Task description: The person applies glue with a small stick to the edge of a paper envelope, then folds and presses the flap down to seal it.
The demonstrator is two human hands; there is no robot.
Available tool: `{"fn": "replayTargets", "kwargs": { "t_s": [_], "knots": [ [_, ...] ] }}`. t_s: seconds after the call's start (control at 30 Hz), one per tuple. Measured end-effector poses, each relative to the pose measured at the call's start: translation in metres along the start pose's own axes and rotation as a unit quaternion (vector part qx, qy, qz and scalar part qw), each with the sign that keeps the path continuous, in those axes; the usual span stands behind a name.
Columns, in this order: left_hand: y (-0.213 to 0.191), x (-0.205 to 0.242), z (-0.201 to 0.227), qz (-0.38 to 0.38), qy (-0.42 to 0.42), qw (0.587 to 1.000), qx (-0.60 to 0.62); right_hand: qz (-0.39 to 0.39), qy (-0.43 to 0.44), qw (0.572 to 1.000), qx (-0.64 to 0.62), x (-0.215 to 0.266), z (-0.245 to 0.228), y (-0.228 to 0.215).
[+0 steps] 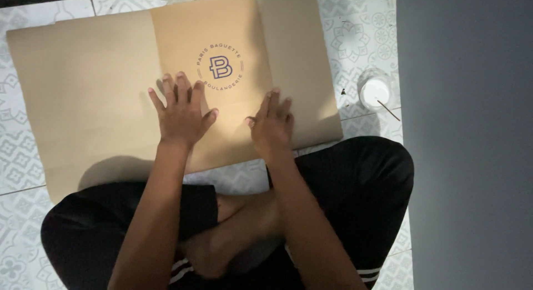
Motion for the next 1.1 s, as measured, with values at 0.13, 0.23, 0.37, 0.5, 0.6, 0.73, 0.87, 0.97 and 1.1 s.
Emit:
{"fn": "replayTargets", "kwargs": {
  "t_s": [0.13,0.23,0.37,0.5,0.6,0.73,0.87,0.97,1.1],
  "knots": [
    [-0.008,-0.008,0.013,-0.085,-0.035,0.99,-0.106,-0.017,0.012,1.0,-0.004,0.0,-0.001,-0.002],
    [-0.013,-0.006,0.022,-0.117,-0.047,0.985,-0.115,-0.026,0.011,1.0,0.007,-0.003,-0.001,0.003],
    [0.012,0.002,0.038,0.09,0.106,0.988,-0.063,-0.053,0.016,0.998,0.018,-0.007,-0.002,0.005],
    [-0.016,-0.015,0.081,-0.048,0.197,0.979,0.037,-0.082,0.028,0.995,0.038,-0.007,-0.005,0.003],
    [-0.001,-0.031,0.088,-0.049,0.234,0.971,-0.006,-0.074,0.026,0.997,0.015,-0.006,-0.005,0.002],
    [0.0,-0.057,0.095,-0.013,0.219,0.975,-0.011,-0.072,0.036,0.996,0.036,-0.011,-0.005,0.01],
    [0.01,-0.089,0.103,-0.003,0.179,0.983,-0.025,-0.041,0.044,0.998,0.02,-0.012,-0.006,0.017],
    [0.014,-0.112,0.107,0.001,0.146,0.989,-0.024,-0.055,0.034,0.997,0.032,-0.014,-0.003,0.015],
    [0.008,-0.144,0.111,0.02,0.152,0.988,-0.029,0.371,-0.005,0.92,0.126,-0.031,0.011,0.088]
  ]
}}
Point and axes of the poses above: each hand's wrist, its own x-axis away from the middle knuckle, its own y-axis out of the palm, z = x × y, the point moved 1 cm from there along -x, towards the middle knuckle, and after that the axes turned 1 degree about y, right-handed, at the moved point
